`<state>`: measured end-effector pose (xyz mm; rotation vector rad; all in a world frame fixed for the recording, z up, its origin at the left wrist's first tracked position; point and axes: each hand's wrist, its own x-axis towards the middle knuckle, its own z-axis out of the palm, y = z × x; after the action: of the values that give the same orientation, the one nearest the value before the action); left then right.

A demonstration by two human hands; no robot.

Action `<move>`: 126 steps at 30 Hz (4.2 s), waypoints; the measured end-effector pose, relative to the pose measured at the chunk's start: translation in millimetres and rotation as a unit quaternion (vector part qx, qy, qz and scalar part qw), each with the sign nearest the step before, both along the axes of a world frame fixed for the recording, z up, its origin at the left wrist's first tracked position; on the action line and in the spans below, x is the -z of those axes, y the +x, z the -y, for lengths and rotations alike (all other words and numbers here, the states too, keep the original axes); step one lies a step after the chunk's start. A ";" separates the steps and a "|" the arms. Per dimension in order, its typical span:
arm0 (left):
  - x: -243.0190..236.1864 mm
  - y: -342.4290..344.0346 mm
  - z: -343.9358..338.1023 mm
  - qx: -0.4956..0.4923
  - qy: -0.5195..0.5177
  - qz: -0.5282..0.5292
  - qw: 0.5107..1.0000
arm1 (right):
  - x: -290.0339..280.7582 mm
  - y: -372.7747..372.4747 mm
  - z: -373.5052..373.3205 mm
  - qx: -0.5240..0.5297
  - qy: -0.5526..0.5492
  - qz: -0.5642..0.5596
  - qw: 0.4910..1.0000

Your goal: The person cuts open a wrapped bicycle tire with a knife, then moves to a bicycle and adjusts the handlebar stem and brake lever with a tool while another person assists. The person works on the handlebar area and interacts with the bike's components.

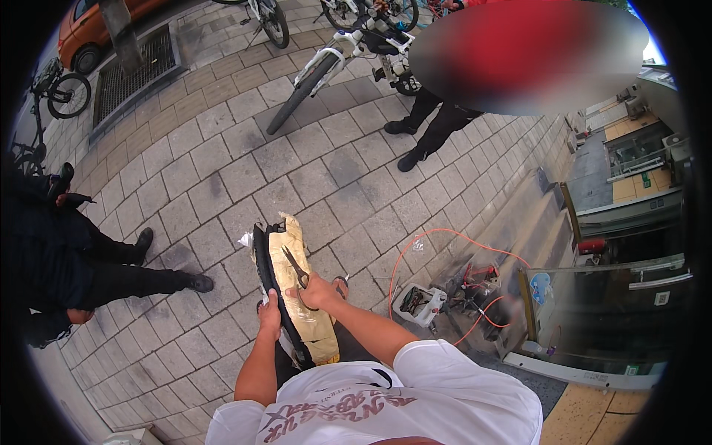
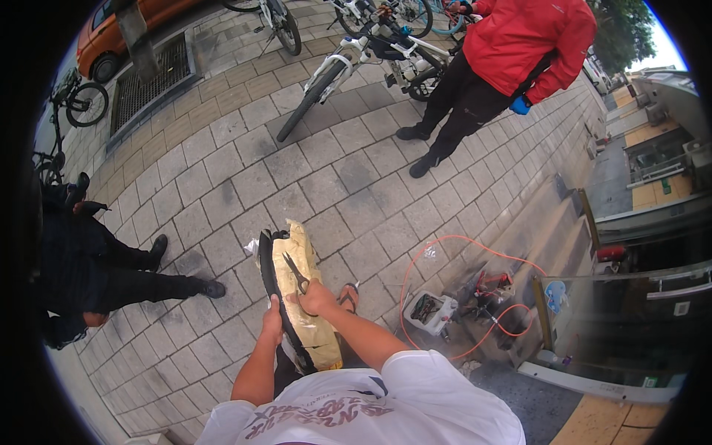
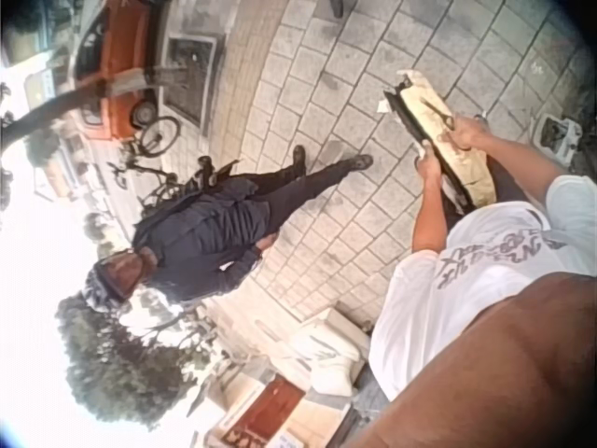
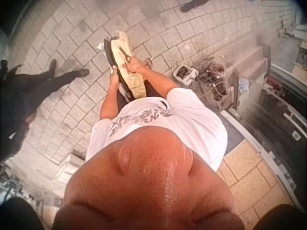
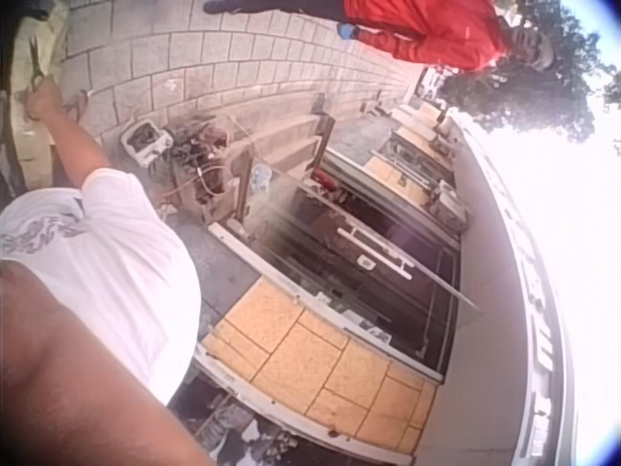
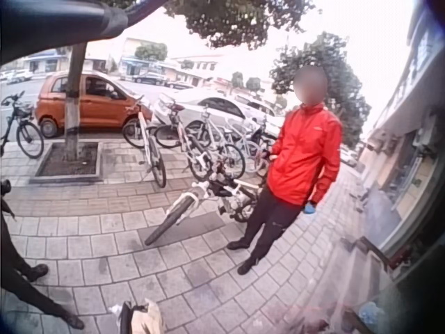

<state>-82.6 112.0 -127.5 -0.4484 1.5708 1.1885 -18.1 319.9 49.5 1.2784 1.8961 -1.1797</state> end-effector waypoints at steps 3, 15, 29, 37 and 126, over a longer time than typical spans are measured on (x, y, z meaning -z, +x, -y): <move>-3.1 0.3 -1.1 -0.008 0.005 0.010 1.000 | 2.3 0.4 -0.4 0.003 -0.003 -0.005 1.000; -20.5 -2.3 -5.5 -0.050 0.048 0.044 0.997 | 7.9 -0.9 0.1 0.005 0.008 -0.018 1.000; 7.1 -1.8 0.5 -0.009 -0.002 -0.003 1.000 | 51.1 12.9 5.8 0.081 0.014 -0.055 0.995; -26.3 -12.0 -7.4 0.019 0.015 0.026 0.999 | 61.7 16.2 5.7 0.146 -0.021 -0.109 0.983; -223.0 -270.1 -915.6 -0.096 0.295 -0.012 0.951 | 74.9 127.7 -443.0 0.703 -0.149 -0.264 0.644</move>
<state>-352.7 1027.6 95.5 -0.1899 1.1275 1.7401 109.6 762.9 -25.5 2.4216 0.4814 -2.6681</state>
